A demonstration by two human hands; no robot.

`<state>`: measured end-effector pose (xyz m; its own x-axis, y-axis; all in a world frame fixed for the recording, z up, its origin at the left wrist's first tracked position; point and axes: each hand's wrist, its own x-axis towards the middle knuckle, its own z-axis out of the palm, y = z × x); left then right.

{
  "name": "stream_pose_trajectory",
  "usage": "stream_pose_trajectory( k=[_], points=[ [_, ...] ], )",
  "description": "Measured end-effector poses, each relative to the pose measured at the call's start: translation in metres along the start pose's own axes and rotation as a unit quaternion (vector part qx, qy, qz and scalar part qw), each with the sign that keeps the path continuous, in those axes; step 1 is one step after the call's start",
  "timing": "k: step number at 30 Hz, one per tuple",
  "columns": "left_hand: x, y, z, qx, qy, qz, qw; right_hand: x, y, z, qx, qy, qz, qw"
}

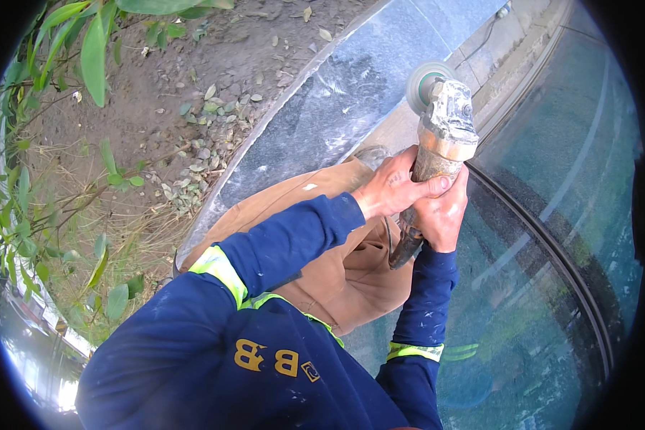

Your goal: The person uses an angle grinder to smooth the surface of a long gray stone slab. They hold the tool with both hands and move it along the slab's length, generating dust as they work.

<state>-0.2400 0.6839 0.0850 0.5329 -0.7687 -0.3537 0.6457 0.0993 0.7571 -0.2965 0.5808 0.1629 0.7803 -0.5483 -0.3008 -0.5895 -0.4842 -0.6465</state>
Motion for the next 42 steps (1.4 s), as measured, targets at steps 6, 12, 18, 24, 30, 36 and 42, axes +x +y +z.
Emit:
stream_pose_trajectory(
  k=[6,12,18,24,30,36,42],
  points=[
    [-0.048,0.034,-0.078,0.328,0.175,0.108,0.922,0.009,-0.017,-0.001,-0.021,-0.028,0.055,0.998],
    [-0.050,0.010,-0.169,0.613,0.361,-0.082,0.698,0.025,-0.025,0.022,-0.053,-0.034,0.038,0.997],
    [-0.038,0.002,-0.167,0.601,0.343,-0.105,0.715,0.041,-0.031,0.045,-0.102,-0.026,0.029,0.994],
    [-0.040,0.001,-0.165,0.613,0.342,-0.101,0.705,0.057,-0.031,0.057,-0.107,-0.017,0.014,0.994],
    [-0.042,0.005,-0.164,0.591,0.346,-0.077,0.724,0.058,-0.029,0.063,-0.100,-0.034,0.020,0.994],
    [-0.042,0.008,-0.165,0.579,0.327,-0.092,0.741,0.054,-0.033,0.065,-0.105,-0.023,0.048,0.993],
    [-0.044,0.015,-0.160,0.559,0.338,-0.089,0.752,0.053,-0.028,0.064,-0.104,-0.010,0.040,0.994]
  ],
)
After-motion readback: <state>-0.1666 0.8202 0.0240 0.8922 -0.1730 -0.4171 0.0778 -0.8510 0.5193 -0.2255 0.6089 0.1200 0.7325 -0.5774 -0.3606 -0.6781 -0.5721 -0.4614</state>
